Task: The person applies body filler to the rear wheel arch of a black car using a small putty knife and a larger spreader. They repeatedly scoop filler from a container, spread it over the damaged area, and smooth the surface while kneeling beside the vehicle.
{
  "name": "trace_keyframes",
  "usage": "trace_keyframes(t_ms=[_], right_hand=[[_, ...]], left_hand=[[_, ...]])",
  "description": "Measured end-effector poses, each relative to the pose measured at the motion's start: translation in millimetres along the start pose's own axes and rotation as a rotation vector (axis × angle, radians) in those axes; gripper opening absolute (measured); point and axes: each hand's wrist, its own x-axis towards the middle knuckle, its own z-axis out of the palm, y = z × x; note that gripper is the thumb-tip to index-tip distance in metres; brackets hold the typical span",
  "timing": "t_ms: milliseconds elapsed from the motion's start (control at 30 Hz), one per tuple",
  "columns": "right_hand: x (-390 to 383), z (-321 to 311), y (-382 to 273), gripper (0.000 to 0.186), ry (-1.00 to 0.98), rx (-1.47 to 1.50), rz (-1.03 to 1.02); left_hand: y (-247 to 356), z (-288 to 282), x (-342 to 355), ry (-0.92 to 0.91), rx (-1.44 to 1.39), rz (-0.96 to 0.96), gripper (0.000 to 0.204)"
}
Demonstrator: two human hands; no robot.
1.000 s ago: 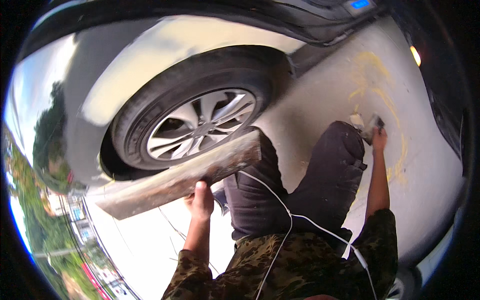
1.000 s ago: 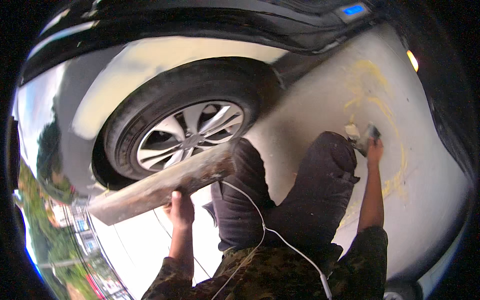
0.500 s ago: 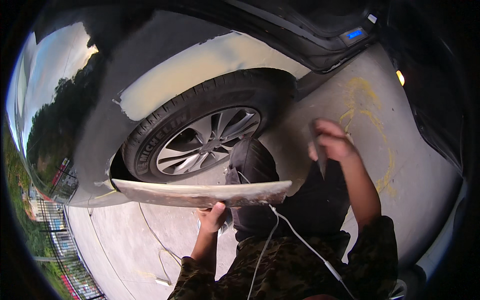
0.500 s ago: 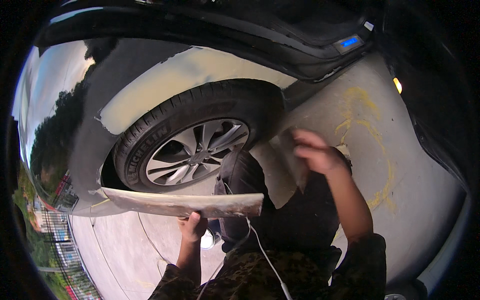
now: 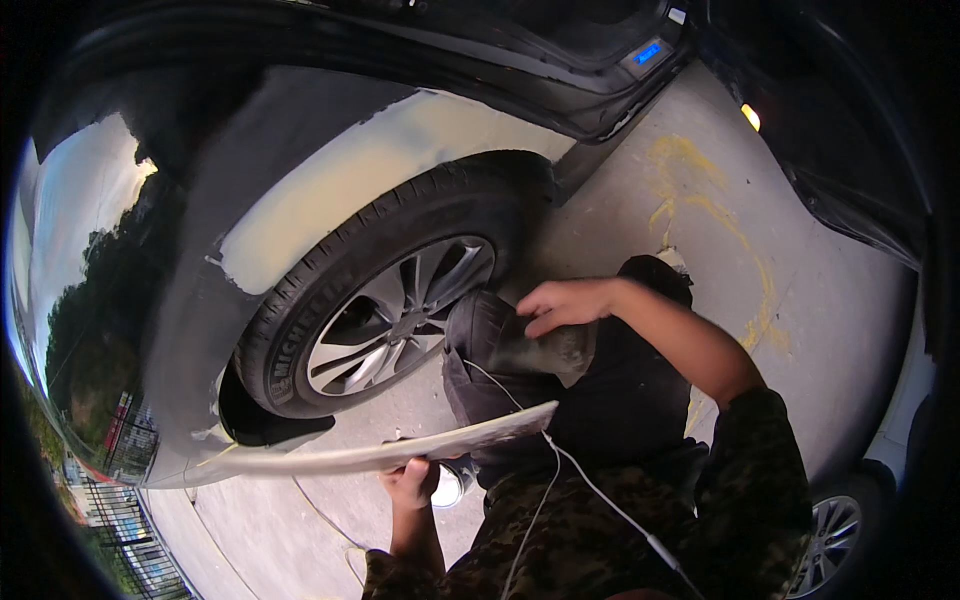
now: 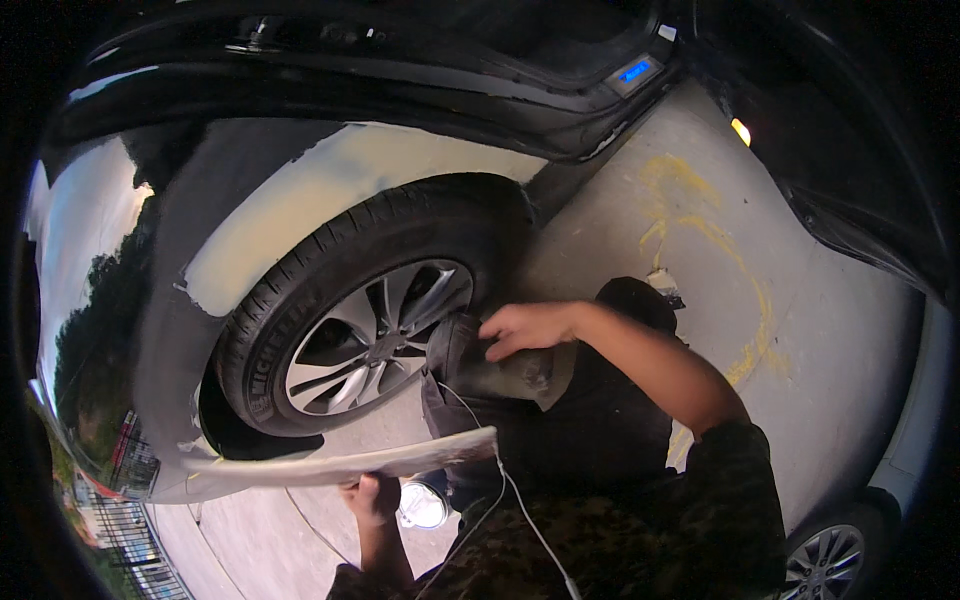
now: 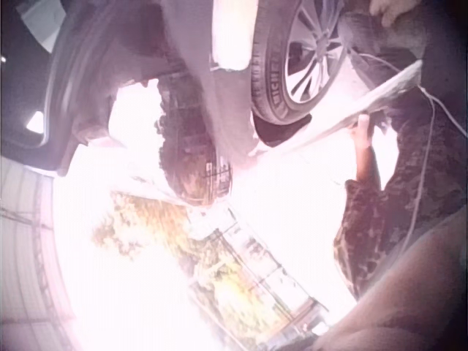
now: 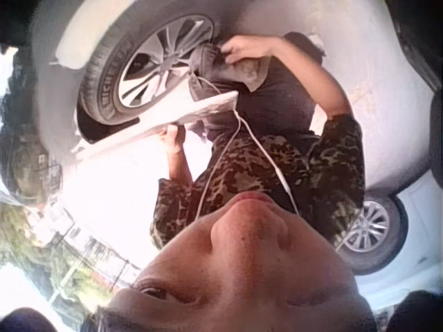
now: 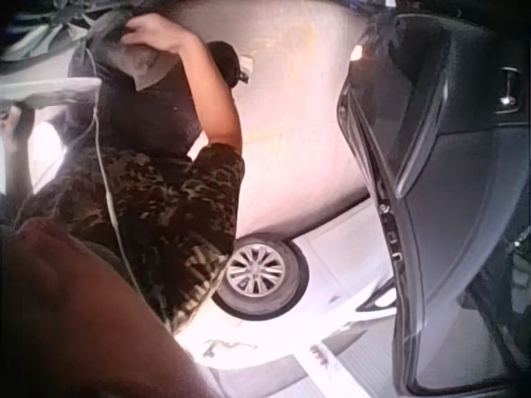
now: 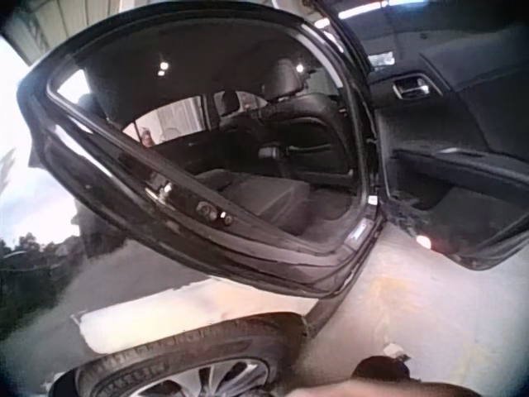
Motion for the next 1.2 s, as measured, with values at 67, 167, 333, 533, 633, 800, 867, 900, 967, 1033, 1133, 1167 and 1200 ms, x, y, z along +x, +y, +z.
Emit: trace_keyframes(t_ms=[67,167,333,533,633,800,867,900,967,1033,1133,1167,1200], right_hand=[[-11,15,25,0.027,0.504,0.432,-0.115],[-42,25,37,0.016,0.986,0.917,-0.23],[-44,23,-6,0.023,1.536,0.737,-0.386],[18,31,-66,0.035,1.904,0.024,-0.623],[50,25,-83,0.034,1.982,-0.212,-0.859],[77,9,-96,0.042,2.087,-0.46,-0.928],[83,4,-99,0.044,2.086,-0.526,-0.944],[87,2,-101,0.045,2.075,-0.525,-0.969],[93,0,-104,0.037,2.099,-0.602,-0.954],[99,-1,-105,0.037,2.11,-0.574,-0.975],[107,-3,-104,0.038,2.121,-0.534,-0.982],[109,-3,-103,0.041,2.11,-0.523,-0.981],[112,-3,-101,0.043,2.098,-0.511,-0.981]], left_hand=[[6,-10,-3,0.003,0.099,0.102,0.038],[12,-25,-2,0.005,0.223,0.221,0.045],[23,-38,7,0.066,0.368,0.371,0.044],[34,-42,18,0.084,0.423,0.397,0.046],[38,-46,13,0.108,0.465,0.406,0.051],[49,-59,9,0.132,0.551,0.393,0.051],[52,-62,8,0.135,0.588,0.382,0.051],[53,-63,8,0.123,0.574,0.377,0.051],[53,-64,8,0.142,0.611,0.385,0.051],[50,-65,9,0.147,0.6,0.389,0.052],[46,-66,10,0.164,0.571,0.384,0.052],[45,-67,10,0.173,0.567,0.382,0.051],[44,-67,10,0.183,0.563,0.38,0.051]])
